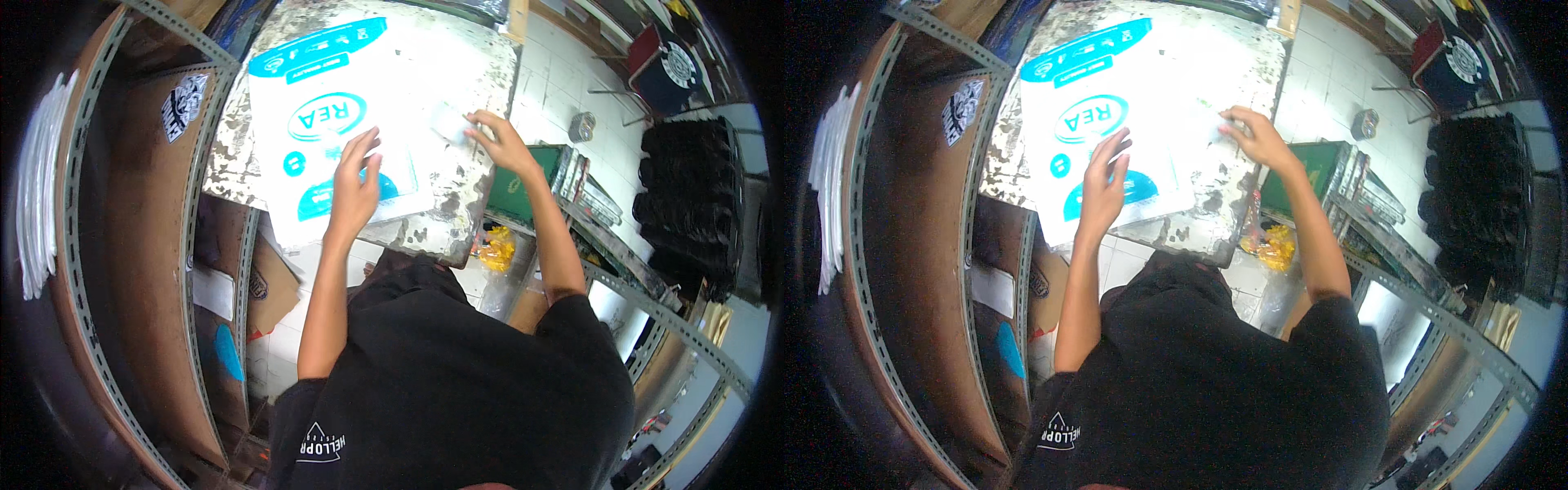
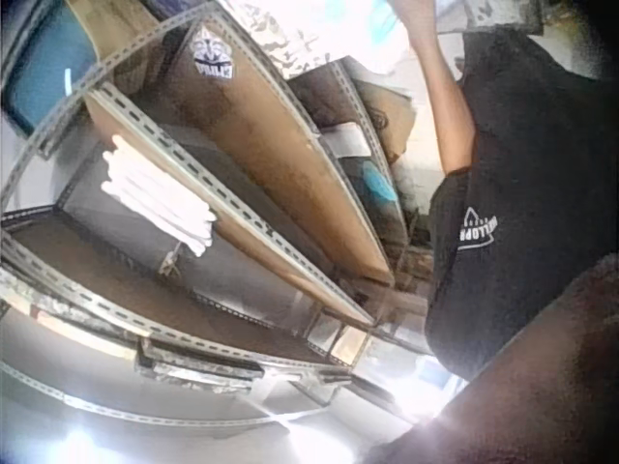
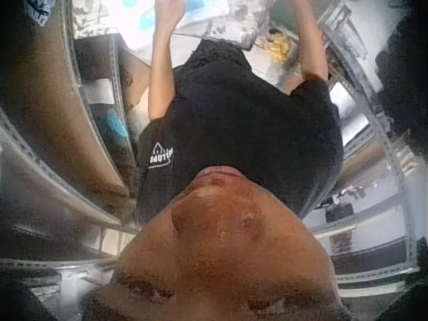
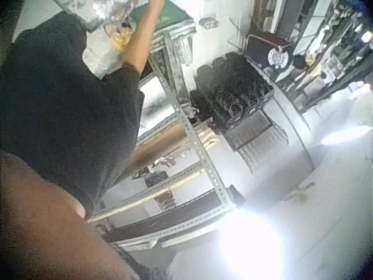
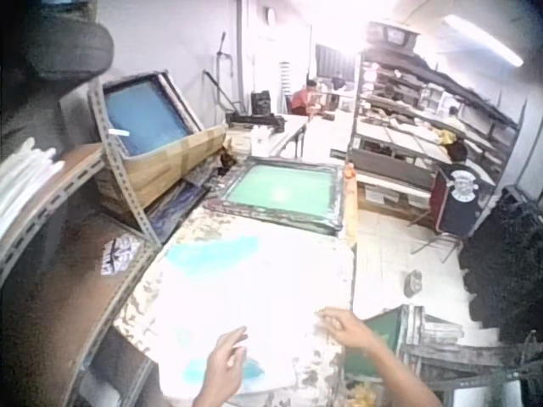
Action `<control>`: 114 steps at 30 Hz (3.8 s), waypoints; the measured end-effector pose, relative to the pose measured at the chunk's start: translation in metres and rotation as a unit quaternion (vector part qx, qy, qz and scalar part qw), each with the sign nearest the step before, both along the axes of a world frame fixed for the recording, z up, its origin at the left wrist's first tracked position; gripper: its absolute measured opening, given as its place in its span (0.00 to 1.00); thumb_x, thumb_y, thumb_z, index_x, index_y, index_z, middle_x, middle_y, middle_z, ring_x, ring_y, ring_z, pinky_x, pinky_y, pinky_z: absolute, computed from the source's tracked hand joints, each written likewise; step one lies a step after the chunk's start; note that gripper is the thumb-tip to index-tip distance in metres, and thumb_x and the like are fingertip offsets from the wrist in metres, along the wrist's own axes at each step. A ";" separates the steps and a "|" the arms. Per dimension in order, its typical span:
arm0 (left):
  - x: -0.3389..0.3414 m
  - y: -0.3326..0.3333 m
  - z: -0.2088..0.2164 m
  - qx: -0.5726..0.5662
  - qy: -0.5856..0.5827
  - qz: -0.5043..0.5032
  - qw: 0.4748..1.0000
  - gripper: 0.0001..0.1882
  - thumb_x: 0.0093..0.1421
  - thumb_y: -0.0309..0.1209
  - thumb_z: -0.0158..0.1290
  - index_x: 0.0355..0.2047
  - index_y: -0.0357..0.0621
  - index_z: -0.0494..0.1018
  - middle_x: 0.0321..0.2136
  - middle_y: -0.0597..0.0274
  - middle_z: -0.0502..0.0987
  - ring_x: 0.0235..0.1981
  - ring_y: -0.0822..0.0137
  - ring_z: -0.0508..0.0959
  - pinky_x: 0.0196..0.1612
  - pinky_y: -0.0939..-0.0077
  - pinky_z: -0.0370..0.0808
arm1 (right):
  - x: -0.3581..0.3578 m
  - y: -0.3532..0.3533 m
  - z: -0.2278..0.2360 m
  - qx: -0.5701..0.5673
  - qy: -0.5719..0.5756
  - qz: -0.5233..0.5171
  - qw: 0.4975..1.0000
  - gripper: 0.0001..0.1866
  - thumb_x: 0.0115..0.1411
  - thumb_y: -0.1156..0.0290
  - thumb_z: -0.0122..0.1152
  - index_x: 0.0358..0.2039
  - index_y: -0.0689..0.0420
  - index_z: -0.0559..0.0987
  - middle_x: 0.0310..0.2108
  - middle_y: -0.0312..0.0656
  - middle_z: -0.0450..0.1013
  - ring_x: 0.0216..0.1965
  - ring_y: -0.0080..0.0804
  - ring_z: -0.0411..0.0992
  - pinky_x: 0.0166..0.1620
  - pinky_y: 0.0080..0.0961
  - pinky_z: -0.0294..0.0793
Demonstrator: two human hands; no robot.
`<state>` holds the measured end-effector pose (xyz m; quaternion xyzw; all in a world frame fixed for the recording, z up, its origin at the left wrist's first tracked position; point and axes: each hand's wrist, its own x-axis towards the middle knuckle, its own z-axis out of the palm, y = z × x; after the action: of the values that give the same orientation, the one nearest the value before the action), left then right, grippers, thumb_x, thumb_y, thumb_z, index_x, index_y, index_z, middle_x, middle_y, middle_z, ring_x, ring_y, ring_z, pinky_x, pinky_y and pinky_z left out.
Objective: The person folds white plastic shopping bags and stacks them on a workbench. The person then places the stack into a larger clear plastic bag and seals it.
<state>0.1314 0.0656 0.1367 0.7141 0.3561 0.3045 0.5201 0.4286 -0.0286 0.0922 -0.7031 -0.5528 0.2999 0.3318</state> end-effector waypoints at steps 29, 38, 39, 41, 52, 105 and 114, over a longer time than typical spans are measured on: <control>-0.321 0.054 0.158 -0.039 -0.174 0.101 0.979 0.06 0.74 0.28 0.45 0.43 0.39 0.69 0.31 0.63 0.76 0.31 0.74 0.76 0.39 0.77 0.74 | -0.386 0.110 0.233 0.203 0.046 0.231 0.950 0.21 0.55 0.67 0.76 0.46 0.60 0.78 0.37 0.46 0.80 0.35 0.33 0.82 0.37 0.26 0.75; -0.450 0.014 0.222 0.211 -0.066 0.326 0.919 0.04 0.69 0.18 0.44 0.37 0.37 0.67 0.28 0.65 0.69 0.27 0.75 0.69 0.31 0.81 0.67 | -0.473 0.116 0.275 0.323 -0.059 0.261 0.908 0.08 0.55 0.65 0.71 0.29 0.55 0.85 0.21 0.40 0.75 0.22 0.31 0.70 0.27 0.29 0.65; -0.462 -0.019 0.238 0.242 -0.089 0.367 0.894 0.02 0.67 0.19 0.46 0.37 0.37 0.68 0.29 0.64 0.70 0.27 0.73 0.69 0.31 0.81 0.66 | -0.482 0.108 0.297 0.371 -0.109 0.290 0.876 0.11 0.55 0.60 0.71 0.25 0.54 0.86 0.20 0.41 0.73 0.22 0.34 0.70 0.26 0.32 0.64; -0.501 -0.053 0.259 0.319 -0.103 0.208 0.919 0.11 0.64 0.29 0.55 0.43 0.38 0.68 0.35 0.57 0.71 0.33 0.67 0.72 0.36 0.75 0.71 | -0.490 0.073 0.324 0.447 -0.112 0.285 0.840 0.09 0.44 0.64 0.74 0.25 0.52 0.85 0.19 0.35 0.71 0.19 0.30 0.68 0.24 0.28 0.63; -0.473 -0.101 0.278 0.416 -0.187 0.424 0.783 0.19 0.55 0.26 0.65 0.31 0.49 0.60 0.27 0.68 0.62 0.27 0.69 0.64 0.31 0.74 0.61 | -0.529 0.099 0.347 0.574 -0.001 0.393 0.719 0.14 0.47 0.57 0.74 0.32 0.47 0.84 0.22 0.32 0.70 0.22 0.28 0.66 0.25 0.30 0.58; -0.446 -0.034 0.260 0.447 -0.132 0.251 0.848 0.07 0.60 0.22 0.55 0.26 0.42 0.69 0.29 0.61 0.71 0.27 0.69 0.71 0.28 0.80 0.66 | -0.443 0.042 0.307 0.387 -0.111 0.216 0.889 0.09 0.55 0.58 0.71 0.29 0.47 0.82 0.24 0.35 0.74 0.23 0.31 0.70 0.26 0.29 0.64; -0.457 -0.076 0.269 0.442 -0.257 0.247 0.823 0.11 0.62 0.27 0.58 0.34 0.51 0.65 0.31 0.71 0.62 0.29 0.73 0.64 0.30 0.79 0.60 | -0.454 0.015 0.342 0.460 -0.096 0.361 0.805 0.22 0.63 0.46 0.63 0.50 0.45 0.77 0.35 0.36 0.75 0.28 0.34 0.74 0.32 0.36 0.68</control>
<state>-0.3252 -0.0104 0.4056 0.6515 0.2007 0.7202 0.1290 -0.0253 -0.0134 0.4344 -0.2426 -0.8693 0.0393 0.4289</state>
